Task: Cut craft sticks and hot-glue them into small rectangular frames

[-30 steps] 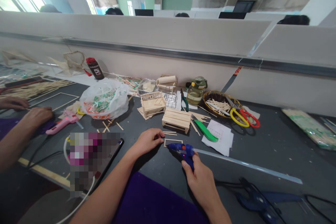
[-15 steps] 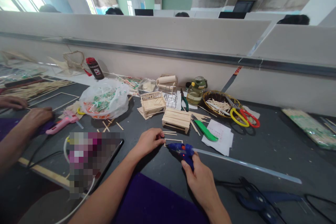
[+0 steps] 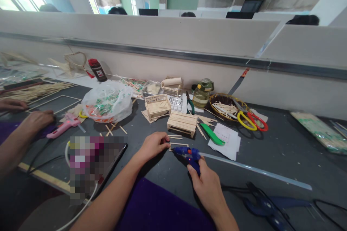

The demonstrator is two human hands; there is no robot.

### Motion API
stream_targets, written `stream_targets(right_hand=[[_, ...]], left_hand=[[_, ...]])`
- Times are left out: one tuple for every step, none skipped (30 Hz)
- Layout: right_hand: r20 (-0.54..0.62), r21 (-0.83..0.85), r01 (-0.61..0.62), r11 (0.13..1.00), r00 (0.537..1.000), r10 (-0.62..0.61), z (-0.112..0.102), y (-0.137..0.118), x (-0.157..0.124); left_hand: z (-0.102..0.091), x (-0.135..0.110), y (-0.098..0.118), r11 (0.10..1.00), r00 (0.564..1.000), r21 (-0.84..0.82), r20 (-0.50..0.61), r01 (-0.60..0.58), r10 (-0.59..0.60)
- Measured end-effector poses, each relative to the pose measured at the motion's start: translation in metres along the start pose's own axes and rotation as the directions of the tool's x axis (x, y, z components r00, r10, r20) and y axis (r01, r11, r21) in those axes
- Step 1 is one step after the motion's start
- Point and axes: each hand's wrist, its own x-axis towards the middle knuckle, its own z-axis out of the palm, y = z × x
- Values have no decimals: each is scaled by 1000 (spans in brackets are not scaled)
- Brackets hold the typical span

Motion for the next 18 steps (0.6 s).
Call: stream_targets(right_hand=[[-1,2,-4,1000,1000,4,0,0,0],[0,5,-8,1000,1000,8,0,0,0],[0,8,-11,1000,1000,11,0,-1,1],[1,12,-13,1000,1000,13,0,-1,1],[3,14,-14,1000,1000,14,0,-2,1],[5,18,-12,1000,1000,12,0,-2,2],[9,22,-10,1000,1000,9,0,-2,2],[12,28,-8,1000,1000,7,0,-2,2],[14,35,-7,999,1000,6,0,-2,2],[15,43,-7,999,1000,6,-1,-2,2],[14,48,-9,999,1000,8,-1,-2,2],[10,48,-13,999,1000,12,-1,-1,1],[6,45,-17,999,1000,16,-1,-1,1],[3,39,-20,999,1000,19,-1,0,0],[-1,30,-20,999,1000,20,-1,0,0],[-5,21,-19,1000,1000,19,-1,1,-1],[-7,13,-14,1000,1000,14,-1,1,-1],[-6,6,-7,1000,1000,7,0,1,-1]], left_hand=[[0,0,0,1000,1000,1,0,-2,2],[0,0,-1,1000,1000,1,0,-2,2],[0,0,-1,1000,1000,1,0,1,-1],[0,1,-2,1000,1000,-1,1,4,-4],[0,1,-2,1000,1000,-2,2,8,-8],[1,1,-2,1000,1000,-2,2,11,-11],[1,1,-2,1000,1000,-1,1,11,-11],[1,1,-3,1000,1000,0,-2,10,-10],[1,1,-3,1000,1000,0,-4,8,-8],[1,1,-3,1000,1000,-1,-6,8,-8],[1,1,-3,1000,1000,-3,-6,8,-8],[1,1,-3,1000,1000,-6,-5,8,-8],[1,1,-3,1000,1000,-9,-5,9,-9],[1,1,-3,1000,1000,-12,-6,8,-8],[1,1,-3,1000,1000,-14,-8,7,-7],[1,1,-3,1000,1000,-16,-10,5,-5],[1,1,-3,1000,1000,-17,-12,2,-2],[2,1,-3,1000,1000,-18,-15,1,-1]])
